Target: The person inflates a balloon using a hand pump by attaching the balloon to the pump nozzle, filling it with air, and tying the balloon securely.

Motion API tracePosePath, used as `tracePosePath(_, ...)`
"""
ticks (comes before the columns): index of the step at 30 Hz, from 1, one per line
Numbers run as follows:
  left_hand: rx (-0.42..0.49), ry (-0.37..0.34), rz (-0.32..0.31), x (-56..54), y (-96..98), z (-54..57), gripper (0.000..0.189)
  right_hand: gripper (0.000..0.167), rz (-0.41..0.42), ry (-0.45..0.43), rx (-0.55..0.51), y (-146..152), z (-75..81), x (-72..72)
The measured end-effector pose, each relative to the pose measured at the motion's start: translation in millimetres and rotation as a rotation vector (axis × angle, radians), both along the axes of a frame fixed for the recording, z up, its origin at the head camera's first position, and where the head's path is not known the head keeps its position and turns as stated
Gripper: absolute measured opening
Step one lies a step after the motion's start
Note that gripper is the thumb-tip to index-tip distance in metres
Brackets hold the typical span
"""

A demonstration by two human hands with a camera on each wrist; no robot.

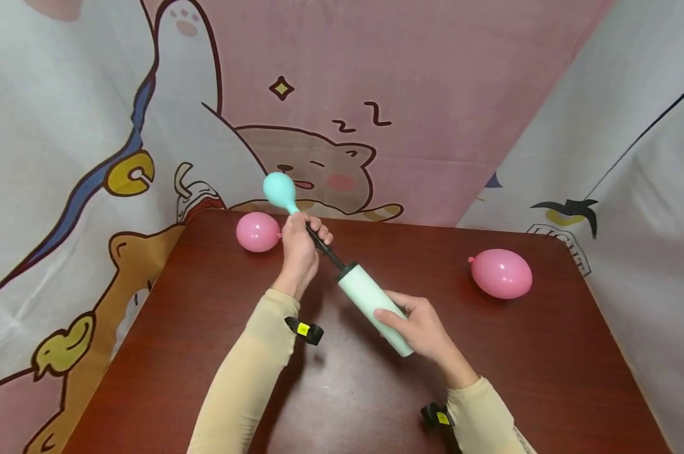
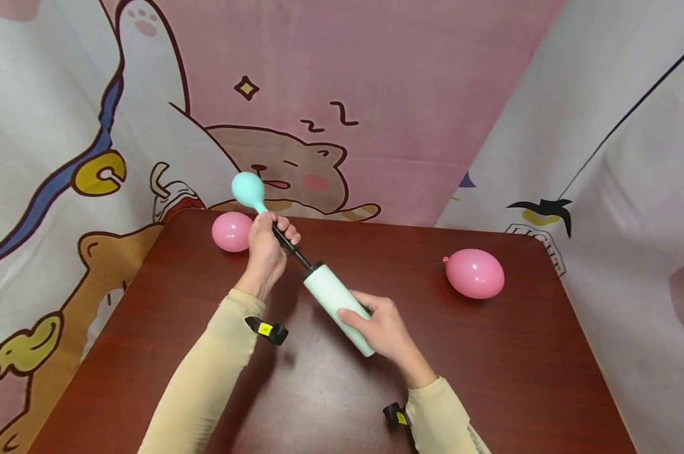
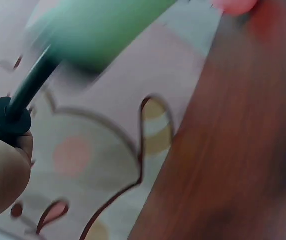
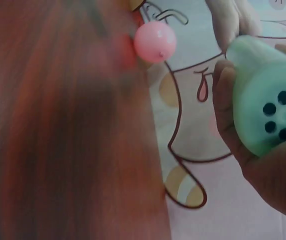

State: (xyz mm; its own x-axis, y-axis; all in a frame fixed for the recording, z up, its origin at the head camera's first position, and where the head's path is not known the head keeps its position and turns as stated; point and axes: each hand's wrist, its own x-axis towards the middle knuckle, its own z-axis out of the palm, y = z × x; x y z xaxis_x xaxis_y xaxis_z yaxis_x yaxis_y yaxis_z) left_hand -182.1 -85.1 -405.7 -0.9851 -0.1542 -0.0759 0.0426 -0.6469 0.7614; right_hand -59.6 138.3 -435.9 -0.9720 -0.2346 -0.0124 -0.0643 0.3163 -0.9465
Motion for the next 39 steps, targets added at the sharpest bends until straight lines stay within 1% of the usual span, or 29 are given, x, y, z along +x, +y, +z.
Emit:
tracePosePath(3, -0.007, -0.019, -0.057, 6.6, 13.9, -3.5, 0.028, 0.038, -0.027, 0.001, 0.004, -7, 2.9, -7.5)
tracePosePath(6, -0.007, -0.042, -0.060, 6.9, 14.4, -3.2, 0.029, 0.040, -0.028, -0.033, 0.000, -9, 3.7, -9.6)
tracePosePath(8, -0.001, -0.044, -0.038, 2.7, 7.3, 0.1, 0.030, 0.041, -0.013, -0.052, -0.004, -5, 3.2, -7.5)
tracePosePath(10, -0.001, -0.044, -0.011, -3.1, -3.1, 5.4, 0.030, 0.042, 0.014, -0.048, 0.010, 2, 2.7, -3.3)
tracePosePath(12, 0.007, -0.035, 0.033, -10.0, -14.6, 10.8, 0.031, 0.042, 0.040, -0.040, 0.011, 11, 2.4, 2.5)
tracePosePath(14, 0.008, -0.031, 0.074, -15.8, -24.9, 15.0, 0.030, 0.041, 0.072, -0.048, -0.014, 20, 1.2, 8.0)
tracePosePath(16, 0.007, -0.030, 0.098, -19.5, -31.6, 17.0, 0.030, 0.040, 0.092, -0.055, -0.037, 26, -0.1, 11.6)
tracePosePath(18, 0.015, -0.030, 0.110, -20.2, -32.5, 16.7, 0.031, 0.040, 0.110, -0.064, -0.056, 28, -1.6, 11.7)
tracePosePath(21, 0.026, -0.021, 0.105, -16.7, -22.7, 11.6, 0.030, 0.038, 0.109, -0.068, -0.059, 24, -2.2, 5.9)
tracePosePath(24, 0.024, -0.016, 0.069, -10.1, -3.9, 3.0, 0.030, 0.038, 0.081, -0.069, -0.053, 14, -0.5, -5.0)
tracePosePath(27, 0.003, -0.043, 0.018, -2.6, 14.2, -6.7, 0.030, 0.038, 0.041, -0.069, -0.056, 5, 0.7, -15.9)
tracePosePath(30, -0.024, -0.079, -0.015, 2.1, 21.5, -15.1, 0.029, 0.041, 0.024, -0.099, -0.052, -1, -0.9, -21.5)
tracePosePath(32, -0.034, -0.093, -0.029, 2.4, 20.9, -18.4, 0.029, 0.042, 0.022, -0.118, -0.043, 0, -2.6, -19.7)
tracePosePath(34, -0.037, -0.098, -0.033, -0.1, 15.1, -17.4, 0.029, 0.044, 0.029, -0.142, -0.035, 3, -4.2, -14.6)
tracePosePath(36, -0.027, -0.098, -0.026, -4.7, 5.6, -13.4, 0.030, 0.045, 0.049, -0.147, -0.023, 10, -5.8, -6.9)
tracePosePath(39, -0.025, -0.085, 0.013, -12.7, -13.0, -4.8, 0.031, 0.045, 0.081, -0.153, -0.022, 26, -7.6, 5.4)
